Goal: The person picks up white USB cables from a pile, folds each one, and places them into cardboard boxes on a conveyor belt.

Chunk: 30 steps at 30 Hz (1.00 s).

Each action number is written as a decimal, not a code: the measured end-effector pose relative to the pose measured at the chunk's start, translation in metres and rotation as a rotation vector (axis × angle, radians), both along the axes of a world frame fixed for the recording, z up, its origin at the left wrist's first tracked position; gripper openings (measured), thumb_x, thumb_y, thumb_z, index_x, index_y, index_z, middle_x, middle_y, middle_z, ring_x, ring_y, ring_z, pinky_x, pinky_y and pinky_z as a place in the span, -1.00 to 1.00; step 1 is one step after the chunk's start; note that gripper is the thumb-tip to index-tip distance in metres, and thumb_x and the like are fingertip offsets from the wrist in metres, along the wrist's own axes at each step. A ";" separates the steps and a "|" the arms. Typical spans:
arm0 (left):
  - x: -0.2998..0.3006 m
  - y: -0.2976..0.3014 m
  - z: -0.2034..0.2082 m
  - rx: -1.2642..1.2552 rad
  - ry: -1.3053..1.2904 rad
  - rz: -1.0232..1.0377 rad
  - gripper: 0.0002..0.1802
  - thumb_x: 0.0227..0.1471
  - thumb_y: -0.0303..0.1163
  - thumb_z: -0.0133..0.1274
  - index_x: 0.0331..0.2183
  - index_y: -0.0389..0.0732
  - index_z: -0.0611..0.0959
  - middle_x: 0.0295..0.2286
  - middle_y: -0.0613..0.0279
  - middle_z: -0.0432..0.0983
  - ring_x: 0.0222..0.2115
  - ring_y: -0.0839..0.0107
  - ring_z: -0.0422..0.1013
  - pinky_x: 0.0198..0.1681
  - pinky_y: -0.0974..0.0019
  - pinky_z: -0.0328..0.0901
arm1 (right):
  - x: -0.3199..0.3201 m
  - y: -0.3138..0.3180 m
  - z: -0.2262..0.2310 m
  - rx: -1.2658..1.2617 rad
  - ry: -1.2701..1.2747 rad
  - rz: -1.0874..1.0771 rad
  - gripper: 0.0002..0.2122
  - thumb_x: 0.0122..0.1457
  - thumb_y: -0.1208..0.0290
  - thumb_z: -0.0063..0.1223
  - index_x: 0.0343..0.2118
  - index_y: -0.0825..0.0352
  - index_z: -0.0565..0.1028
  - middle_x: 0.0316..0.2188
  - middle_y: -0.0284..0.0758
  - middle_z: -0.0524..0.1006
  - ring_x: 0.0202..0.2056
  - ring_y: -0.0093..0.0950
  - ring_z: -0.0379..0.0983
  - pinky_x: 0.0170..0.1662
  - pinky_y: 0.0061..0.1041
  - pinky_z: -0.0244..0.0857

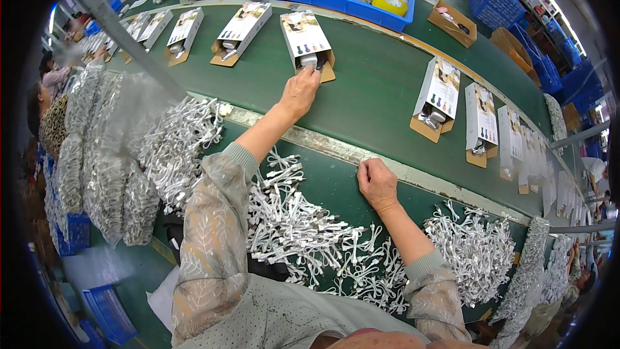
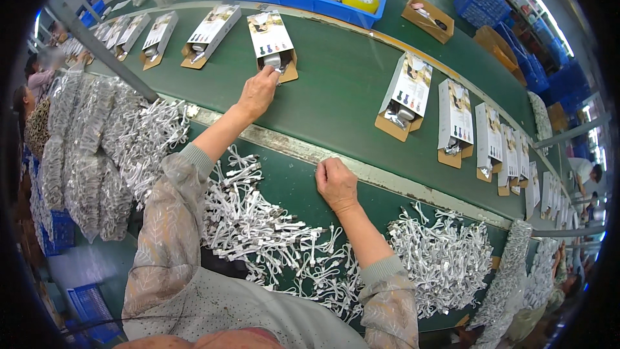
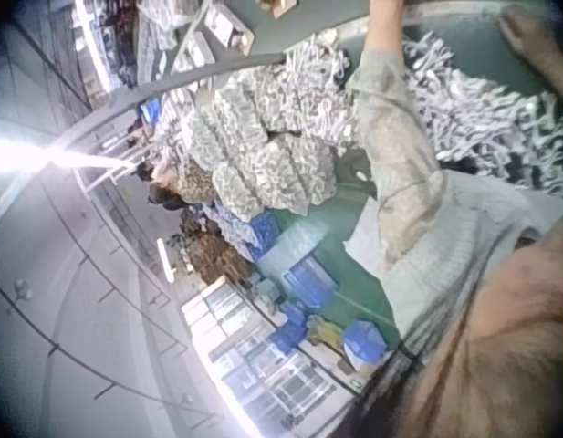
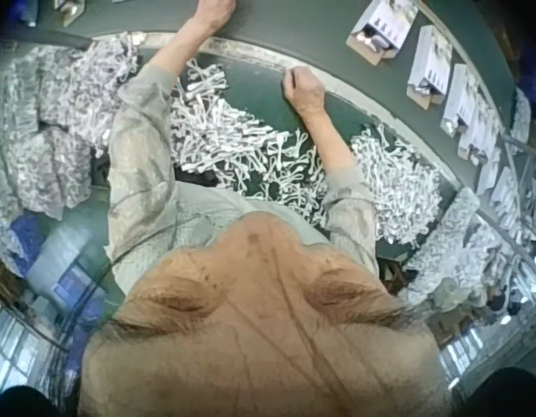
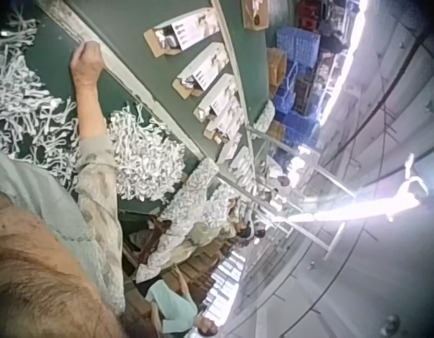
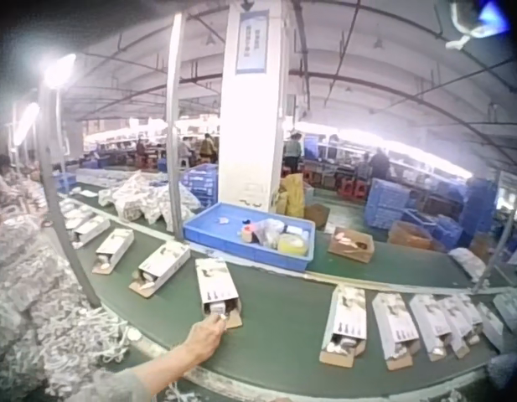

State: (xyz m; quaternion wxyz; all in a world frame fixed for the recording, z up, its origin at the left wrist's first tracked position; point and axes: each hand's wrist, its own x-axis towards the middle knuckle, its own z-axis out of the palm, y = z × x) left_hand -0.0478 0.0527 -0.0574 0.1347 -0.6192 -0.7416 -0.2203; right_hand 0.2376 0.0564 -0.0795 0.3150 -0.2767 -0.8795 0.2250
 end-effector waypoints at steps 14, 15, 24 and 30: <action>0.038 0.093 -0.029 -0.156 -0.143 -0.092 -0.78 -0.14 -0.56 -0.03 -0.33 -0.35 0.43 -0.25 -0.01 0.32 -0.30 0.02 0.40 -0.28 0.09 0.34 | 0.000 -0.001 0.000 -0.029 -0.025 -0.005 -0.92 -0.05 0.53 0.06 -0.55 0.31 0.38 -0.60 -0.27 0.43 -0.58 -0.30 0.41 -0.53 -0.41 0.30; 0.030 0.091 -0.031 -0.102 -0.076 -0.101 -0.69 -0.15 -0.57 -0.04 -0.24 -0.34 0.42 -0.18 0.00 0.31 -0.26 0.04 0.38 -0.24 0.11 0.33 | -0.003 -0.002 0.000 -0.024 -0.031 0.003 -0.92 -0.04 0.52 0.06 -0.55 0.31 0.38 -0.60 -0.26 0.43 -0.57 -0.29 0.41 -0.53 -0.40 0.30; 0.038 -0.042 0.047 -0.440 -0.199 -0.167 -0.71 -0.16 -0.50 0.00 -0.27 -0.24 0.51 -0.30 0.02 0.45 -0.24 0.10 0.41 -0.19 0.12 0.33 | -0.001 0.004 0.000 -0.027 -0.033 -0.002 -0.91 -0.02 0.50 0.04 -0.55 0.30 0.36 -0.59 -0.25 0.42 -0.56 -0.26 0.40 -0.52 -0.37 0.28; 0.033 -0.154 0.044 -0.709 -0.227 0.047 -0.87 -0.18 -0.40 0.04 -0.47 -0.23 0.55 -0.43 0.12 0.48 -0.33 0.12 0.42 -0.26 0.13 0.32 | -0.002 0.000 0.001 -0.017 -0.021 -0.008 -0.92 -0.03 0.52 0.03 -0.55 0.29 0.36 -0.60 -0.26 0.41 -0.57 -0.28 0.40 -0.52 -0.38 0.28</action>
